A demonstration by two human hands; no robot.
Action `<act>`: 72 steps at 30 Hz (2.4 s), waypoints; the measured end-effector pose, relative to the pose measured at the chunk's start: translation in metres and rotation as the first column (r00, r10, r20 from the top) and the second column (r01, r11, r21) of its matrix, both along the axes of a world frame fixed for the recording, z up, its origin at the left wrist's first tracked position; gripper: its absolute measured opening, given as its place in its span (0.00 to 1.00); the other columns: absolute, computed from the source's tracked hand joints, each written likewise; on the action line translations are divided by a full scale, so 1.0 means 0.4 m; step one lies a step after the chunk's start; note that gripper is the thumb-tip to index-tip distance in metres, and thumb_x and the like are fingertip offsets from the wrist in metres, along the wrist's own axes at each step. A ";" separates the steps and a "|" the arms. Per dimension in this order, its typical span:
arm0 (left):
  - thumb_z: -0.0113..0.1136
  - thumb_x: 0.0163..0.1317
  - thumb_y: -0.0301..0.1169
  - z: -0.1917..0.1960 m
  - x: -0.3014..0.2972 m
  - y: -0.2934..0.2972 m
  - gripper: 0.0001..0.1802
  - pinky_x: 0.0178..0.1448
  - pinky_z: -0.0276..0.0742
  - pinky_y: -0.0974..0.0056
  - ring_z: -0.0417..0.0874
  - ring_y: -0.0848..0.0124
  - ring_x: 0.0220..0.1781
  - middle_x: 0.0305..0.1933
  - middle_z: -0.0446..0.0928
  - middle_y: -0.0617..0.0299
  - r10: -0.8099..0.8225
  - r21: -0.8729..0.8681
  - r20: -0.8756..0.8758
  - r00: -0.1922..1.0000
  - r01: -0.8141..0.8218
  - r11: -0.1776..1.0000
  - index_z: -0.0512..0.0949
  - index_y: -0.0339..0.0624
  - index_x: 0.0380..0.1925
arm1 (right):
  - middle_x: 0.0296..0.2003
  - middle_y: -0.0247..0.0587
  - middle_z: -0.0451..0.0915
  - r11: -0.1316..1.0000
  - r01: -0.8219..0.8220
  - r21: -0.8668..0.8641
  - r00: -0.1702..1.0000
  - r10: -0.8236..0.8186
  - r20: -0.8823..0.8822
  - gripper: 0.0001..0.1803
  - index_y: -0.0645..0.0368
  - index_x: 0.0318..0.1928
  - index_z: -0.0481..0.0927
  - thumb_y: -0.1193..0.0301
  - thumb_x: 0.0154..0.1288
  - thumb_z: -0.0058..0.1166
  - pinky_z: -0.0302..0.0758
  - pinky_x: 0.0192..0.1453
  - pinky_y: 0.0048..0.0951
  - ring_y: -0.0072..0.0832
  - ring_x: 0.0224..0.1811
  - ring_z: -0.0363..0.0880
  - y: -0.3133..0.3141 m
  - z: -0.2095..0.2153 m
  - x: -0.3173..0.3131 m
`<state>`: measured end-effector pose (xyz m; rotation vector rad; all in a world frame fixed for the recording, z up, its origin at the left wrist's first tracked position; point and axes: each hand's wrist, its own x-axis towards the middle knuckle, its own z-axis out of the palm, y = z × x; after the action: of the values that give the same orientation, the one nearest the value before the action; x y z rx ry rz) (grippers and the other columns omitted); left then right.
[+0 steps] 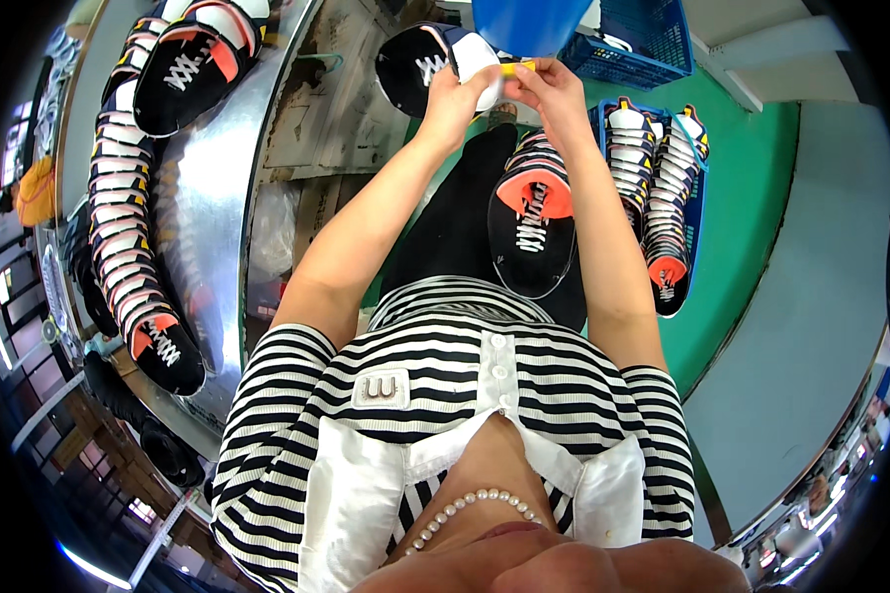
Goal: The person takes shoes one at a time from a basket, places them on a metal surface to align them with others, and then returns each shoe back into a blue basket.
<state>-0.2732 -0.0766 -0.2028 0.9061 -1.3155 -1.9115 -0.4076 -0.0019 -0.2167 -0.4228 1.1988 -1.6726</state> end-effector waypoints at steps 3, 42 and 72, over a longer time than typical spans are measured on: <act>0.59 0.57 0.27 -0.008 -0.001 0.001 0.13 0.43 0.73 0.69 0.79 0.74 0.37 0.38 0.80 0.60 0.003 -0.064 0.068 0.998 0.002 0.998 0.77 0.31 0.41 | 0.36 0.44 0.78 0.999 0.025 -0.039 0.999 -0.027 -0.033 0.09 0.66 0.39 0.71 0.75 0.62 0.57 0.81 0.41 0.23 0.27 0.32 0.82 0.004 -0.016 0.005; 0.69 0.36 0.59 0.215 0.301 -0.548 0.43 0.54 0.73 0.54 0.82 0.53 0.46 0.41 0.80 0.40 0.851 -0.790 0.516 0.097 -0.331 0.517 0.73 0.29 0.41 | 0.49 0.49 0.68 0.711 0.098 0.696 -0.077 0.703 -0.707 0.36 0.60 0.52 0.68 0.59 0.44 0.69 0.73 0.50 0.46 0.51 0.51 0.69 0.302 -0.210 0.011; 0.69 0.49 0.27 0.193 1.603 -0.090 0.32 0.59 0.65 0.65 0.73 0.67 0.55 0.53 0.73 0.55 0.969 -0.538 -0.172 0.179 -0.841 0.060 0.67 0.31 0.54 | 0.34 0.50 0.81 0.708 0.151 0.690 0.016 0.696 -0.717 0.25 0.64 0.39 0.77 0.67 0.38 0.68 0.75 0.46 0.36 0.46 0.37 0.80 0.335 -0.257 -0.069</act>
<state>0.3679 -0.1125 -0.1254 1.2412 -0.8334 -0.3200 -0.4351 0.1320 -0.3194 -1.4654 2.3330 -0.1714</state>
